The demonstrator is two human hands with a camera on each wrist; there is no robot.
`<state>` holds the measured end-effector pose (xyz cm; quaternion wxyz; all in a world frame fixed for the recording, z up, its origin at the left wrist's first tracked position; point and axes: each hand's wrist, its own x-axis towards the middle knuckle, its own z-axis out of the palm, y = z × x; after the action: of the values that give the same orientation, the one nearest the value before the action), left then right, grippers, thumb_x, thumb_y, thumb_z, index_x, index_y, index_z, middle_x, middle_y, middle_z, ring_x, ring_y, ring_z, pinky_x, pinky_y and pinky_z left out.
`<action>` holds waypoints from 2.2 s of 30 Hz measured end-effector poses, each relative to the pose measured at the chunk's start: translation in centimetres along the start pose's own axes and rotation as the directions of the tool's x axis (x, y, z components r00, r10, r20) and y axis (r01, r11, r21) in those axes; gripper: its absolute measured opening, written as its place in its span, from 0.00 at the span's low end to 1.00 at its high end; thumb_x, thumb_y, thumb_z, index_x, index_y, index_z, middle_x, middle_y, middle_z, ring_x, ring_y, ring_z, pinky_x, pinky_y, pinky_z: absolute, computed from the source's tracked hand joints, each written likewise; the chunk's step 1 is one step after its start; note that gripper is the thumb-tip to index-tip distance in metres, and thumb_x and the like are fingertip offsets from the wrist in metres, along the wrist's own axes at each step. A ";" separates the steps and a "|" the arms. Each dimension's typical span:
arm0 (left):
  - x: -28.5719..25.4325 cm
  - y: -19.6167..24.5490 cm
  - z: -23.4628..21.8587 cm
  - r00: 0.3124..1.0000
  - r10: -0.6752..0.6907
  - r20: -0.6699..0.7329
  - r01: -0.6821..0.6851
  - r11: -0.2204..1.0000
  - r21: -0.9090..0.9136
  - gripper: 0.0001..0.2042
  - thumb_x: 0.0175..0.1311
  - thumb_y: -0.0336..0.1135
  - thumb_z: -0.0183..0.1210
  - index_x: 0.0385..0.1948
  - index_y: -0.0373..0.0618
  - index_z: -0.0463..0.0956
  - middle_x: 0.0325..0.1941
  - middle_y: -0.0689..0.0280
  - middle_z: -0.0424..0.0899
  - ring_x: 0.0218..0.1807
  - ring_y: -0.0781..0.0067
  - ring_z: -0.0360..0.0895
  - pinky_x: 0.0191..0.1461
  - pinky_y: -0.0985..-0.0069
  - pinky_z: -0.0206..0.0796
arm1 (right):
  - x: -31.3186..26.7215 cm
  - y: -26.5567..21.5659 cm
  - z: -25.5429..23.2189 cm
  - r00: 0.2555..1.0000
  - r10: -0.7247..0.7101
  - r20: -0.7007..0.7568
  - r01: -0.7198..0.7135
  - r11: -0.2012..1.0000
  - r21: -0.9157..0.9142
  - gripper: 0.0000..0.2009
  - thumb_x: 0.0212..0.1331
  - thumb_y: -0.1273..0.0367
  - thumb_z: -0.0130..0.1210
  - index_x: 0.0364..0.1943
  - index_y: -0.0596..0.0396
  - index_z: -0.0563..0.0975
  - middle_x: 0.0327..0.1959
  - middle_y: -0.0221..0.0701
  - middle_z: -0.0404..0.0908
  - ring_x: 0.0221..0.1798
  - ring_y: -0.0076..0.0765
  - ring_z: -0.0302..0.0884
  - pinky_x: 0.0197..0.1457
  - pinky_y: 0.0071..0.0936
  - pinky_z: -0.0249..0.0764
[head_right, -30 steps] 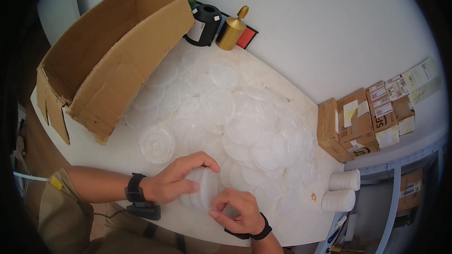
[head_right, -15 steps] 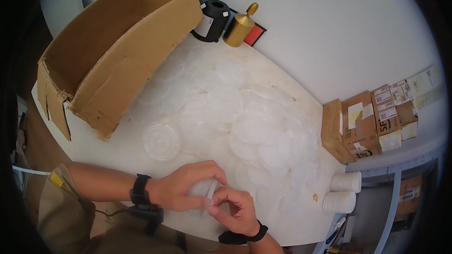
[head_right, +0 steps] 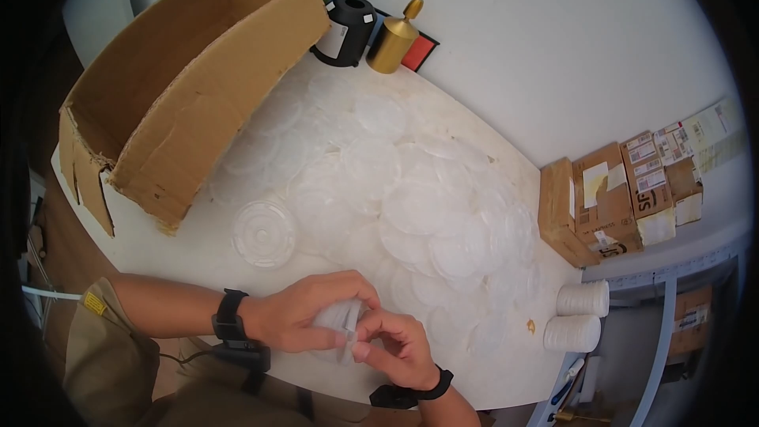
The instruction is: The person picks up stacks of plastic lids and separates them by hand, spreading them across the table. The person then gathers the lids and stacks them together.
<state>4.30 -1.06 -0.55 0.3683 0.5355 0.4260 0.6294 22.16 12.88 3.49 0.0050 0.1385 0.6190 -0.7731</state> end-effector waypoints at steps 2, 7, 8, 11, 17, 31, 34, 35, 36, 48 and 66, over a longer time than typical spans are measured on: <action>0.0 0.0 0.0 1.000 -0.012 0.008 0.012 1.000 -0.005 0.19 0.56 0.32 0.62 0.50 0.38 0.73 0.46 0.52 0.77 0.48 0.53 0.77 0.52 0.64 0.69 | 0.1 0.0 0.0 1.000 -0.003 0.009 0.003 1.000 -0.013 0.03 0.62 0.78 0.61 0.37 0.60 0.79 0.35 0.27 0.79 0.39 0.23 0.73 0.47 0.25 0.69; -0.1 0.0 0.0 1.000 -0.020 0.008 0.020 1.000 0.007 0.18 0.57 0.32 0.62 0.50 0.38 0.73 0.47 0.52 0.78 0.48 0.52 0.77 0.52 0.64 0.68 | 0.1 0.0 0.0 1.000 -0.006 0.027 0.006 1.000 0.001 0.03 0.61 0.78 0.60 0.36 0.60 0.78 0.34 0.27 0.78 0.38 0.24 0.73 0.48 0.25 0.68; -0.1 0.0 0.0 1.000 -0.020 0.008 0.020 1.000 0.007 0.18 0.57 0.32 0.62 0.50 0.38 0.73 0.47 0.52 0.78 0.48 0.52 0.77 0.52 0.64 0.68 | 0.1 0.0 0.0 1.000 -0.006 0.028 0.006 1.000 0.001 0.03 0.61 0.78 0.60 0.36 0.60 0.78 0.34 0.27 0.78 0.38 0.24 0.73 0.48 0.25 0.68; 0.0 -0.1 0.1 1.000 -0.014 0.001 0.014 1.000 0.015 0.18 0.57 0.33 0.62 0.49 0.38 0.73 0.47 0.52 0.78 0.48 0.52 0.77 0.52 0.64 0.68 | 0.1 0.1 0.0 0.999 -0.024 0.022 0.024 1.000 -0.019 0.04 0.60 0.79 0.61 0.36 0.60 0.78 0.34 0.27 0.78 0.38 0.24 0.72 0.48 0.25 0.68; 0.0 0.1 0.1 1.000 -0.017 0.002 0.017 1.000 0.012 0.18 0.56 0.33 0.62 0.49 0.38 0.74 0.46 0.52 0.78 0.48 0.52 0.77 0.52 0.64 0.68 | 0.2 0.3 -0.3 0.997 -0.063 0.035 0.065 0.996 -0.060 0.04 0.59 0.79 0.61 0.36 0.59 0.78 0.34 0.27 0.78 0.38 0.25 0.72 0.48 0.26 0.68; 0.0 0.0 0.2 1.000 -0.003 0.016 0.003 1.000 -0.009 0.19 0.54 0.31 0.61 0.49 0.38 0.74 0.47 0.52 0.79 0.47 0.53 0.78 0.52 0.65 0.70 | 0.5 0.2 -0.1 0.987 -0.134 0.093 0.152 0.964 -0.220 0.04 0.59 0.79 0.62 0.36 0.59 0.79 0.31 0.28 0.81 0.36 0.24 0.75 0.44 0.25 0.71; 0.0 -0.1 0.2 1.000 0.018 0.012 -0.018 1.000 -0.007 0.20 0.53 0.31 0.61 0.49 0.38 0.74 0.46 0.52 0.79 0.47 0.53 0.78 0.52 0.65 0.70 | 0.5 0.3 -0.1 0.984 -0.152 0.096 0.170 0.957 -0.233 0.04 0.59 0.79 0.62 0.36 0.60 0.79 0.30 0.28 0.81 0.35 0.24 0.76 0.42 0.24 0.72; 0.0 -0.1 0.2 1.000 0.018 0.012 -0.018 1.000 -0.007 0.20 0.53 0.31 0.61 0.49 0.38 0.74 0.46 0.52 0.79 0.47 0.53 0.78 0.52 0.65 0.70 | 0.5 0.3 -0.1 0.984 -0.152 0.097 0.171 0.957 -0.233 0.04 0.59 0.79 0.62 0.36 0.60 0.79 0.30 0.28 0.81 0.35 0.24 0.76 0.42 0.24 0.72; 0.0 -0.1 0.2 1.000 0.009 0.017 -0.009 1.000 -0.005 0.20 0.52 0.31 0.61 0.49 0.38 0.73 0.46 0.52 0.79 0.47 0.53 0.78 0.52 0.65 0.70 | 0.5 0.3 -0.1 0.985 -0.147 0.094 0.165 0.958 -0.234 0.04 0.59 0.79 0.62 0.36 0.60 0.79 0.30 0.28 0.81 0.35 0.24 0.76 0.42 0.24 0.72; 0.0 -0.2 0.2 1.000 0.010 0.010 -0.011 1.000 0.024 0.21 0.49 0.30 0.60 0.49 0.37 0.73 0.46 0.51 0.78 0.47 0.51 0.78 0.52 0.65 0.70 | 0.1 0.6 -0.4 0.991 -0.134 0.023 0.136 0.985 -0.109 0.04 0.57 0.79 0.63 0.34 0.60 0.79 0.30 0.29 0.81 0.35 0.25 0.76 0.43 0.25 0.72; 0.0 -0.1 0.3 1.000 -0.024 0.003 0.024 0.999 0.048 0.22 0.52 0.31 0.61 0.52 0.36 0.72 0.49 0.51 0.78 0.49 0.52 0.79 0.53 0.64 0.71 | 0.1 0.1 0.6 0.978 -0.200 -0.062 0.179 0.951 -0.252 0.03 0.58 0.79 0.62 0.32 0.61 0.78 0.29 0.28 0.80 0.32 0.22 0.74 0.40 0.22 0.70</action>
<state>4.65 -1.03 -0.61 0.3638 0.5400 0.4467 0.6136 22.00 12.32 3.48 -0.0791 0.1101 0.7197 -0.6809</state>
